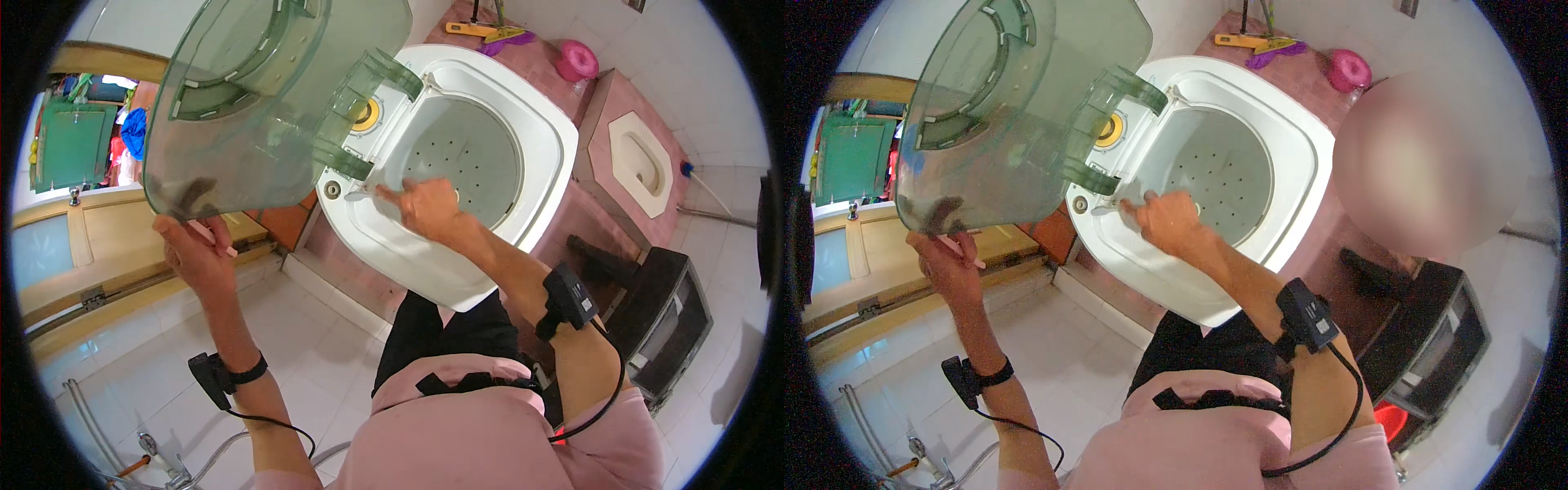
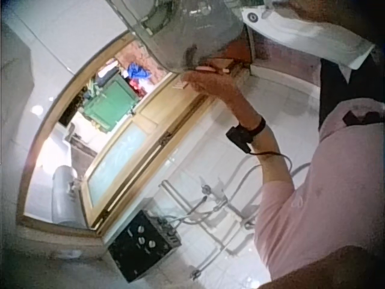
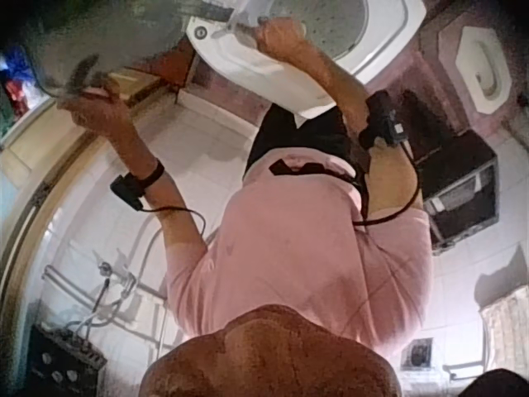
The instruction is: Cleaning the surfaces of a small portable washing machine using a toothbrush and rinsing a basin in a bathroom sink.
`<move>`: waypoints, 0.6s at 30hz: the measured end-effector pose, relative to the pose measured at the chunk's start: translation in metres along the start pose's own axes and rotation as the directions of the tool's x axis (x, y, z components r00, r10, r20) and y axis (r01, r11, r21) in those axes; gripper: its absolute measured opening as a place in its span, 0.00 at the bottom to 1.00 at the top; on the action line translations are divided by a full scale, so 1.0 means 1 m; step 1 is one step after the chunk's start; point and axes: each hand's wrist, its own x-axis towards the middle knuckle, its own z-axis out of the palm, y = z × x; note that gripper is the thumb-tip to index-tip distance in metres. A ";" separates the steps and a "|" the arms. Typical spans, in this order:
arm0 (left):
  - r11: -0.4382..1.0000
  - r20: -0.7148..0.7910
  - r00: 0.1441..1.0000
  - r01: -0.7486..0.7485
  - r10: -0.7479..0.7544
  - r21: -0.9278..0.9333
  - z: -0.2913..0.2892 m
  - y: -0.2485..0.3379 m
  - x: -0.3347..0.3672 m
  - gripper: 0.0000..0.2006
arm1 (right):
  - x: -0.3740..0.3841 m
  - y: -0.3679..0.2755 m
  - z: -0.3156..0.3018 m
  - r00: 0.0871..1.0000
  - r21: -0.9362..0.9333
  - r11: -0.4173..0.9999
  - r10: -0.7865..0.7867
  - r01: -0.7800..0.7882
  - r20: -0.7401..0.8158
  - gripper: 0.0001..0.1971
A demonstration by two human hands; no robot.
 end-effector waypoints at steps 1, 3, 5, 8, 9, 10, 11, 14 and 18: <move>1.000 -0.005 1.000 0.000 0.000 -0.001 0.001 -0.001 0.000 0.36 | -0.009 -0.004 0.005 0.997 -0.008 0.997 -0.074 0.074 -0.003 0.23; 0.997 -0.012 1.000 0.004 -0.005 -0.073 0.003 -0.002 0.000 0.35 | -0.013 -0.001 0.009 0.989 -0.016 0.988 -0.151 0.151 -0.004 0.23; 0.999 -0.007 1.000 -0.010 0.010 -0.038 0.001 -0.001 -0.002 0.35 | 0.001 0.010 0.003 0.962 -0.094 0.964 -0.256 0.248 -0.090 0.21; 0.999 0.023 0.999 -0.030 0.030 -0.015 -0.002 -0.004 -0.001 0.34 | 0.030 0.010 -0.022 0.895 -0.208 0.921 -0.374 0.328 -0.242 0.18; 0.999 0.035 0.999 -0.034 0.034 -0.019 -0.003 -0.006 0.000 0.35 | 0.033 0.008 -0.027 0.898 -0.234 0.907 -0.396 0.349 -0.193 0.16; 0.999 0.036 0.999 -0.034 0.035 -0.019 -0.003 -0.005 0.000 0.35 | 0.036 0.009 -0.028 0.898 -0.233 0.908 -0.395 0.348 -0.194 0.16; 0.999 0.030 0.999 -0.021 0.022 -0.033 -0.003 -0.005 0.000 0.35 | 0.039 0.010 -0.029 0.901 -0.255 0.890 -0.417 0.377 -0.122 0.16; 0.999 -0.003 1.000 -0.005 0.005 -0.040 -0.002 -0.006 0.002 0.35 | 0.054 0.015 -0.029 0.892 -0.271 0.867 -0.448 0.417 -0.061 0.15; 0.997 0.015 0.999 -0.029 0.030 -0.065 0.004 0.001 -0.002 0.34 | 0.049 0.011 -0.025 0.930 -0.197 0.917 -0.364 0.348 -0.050 0.13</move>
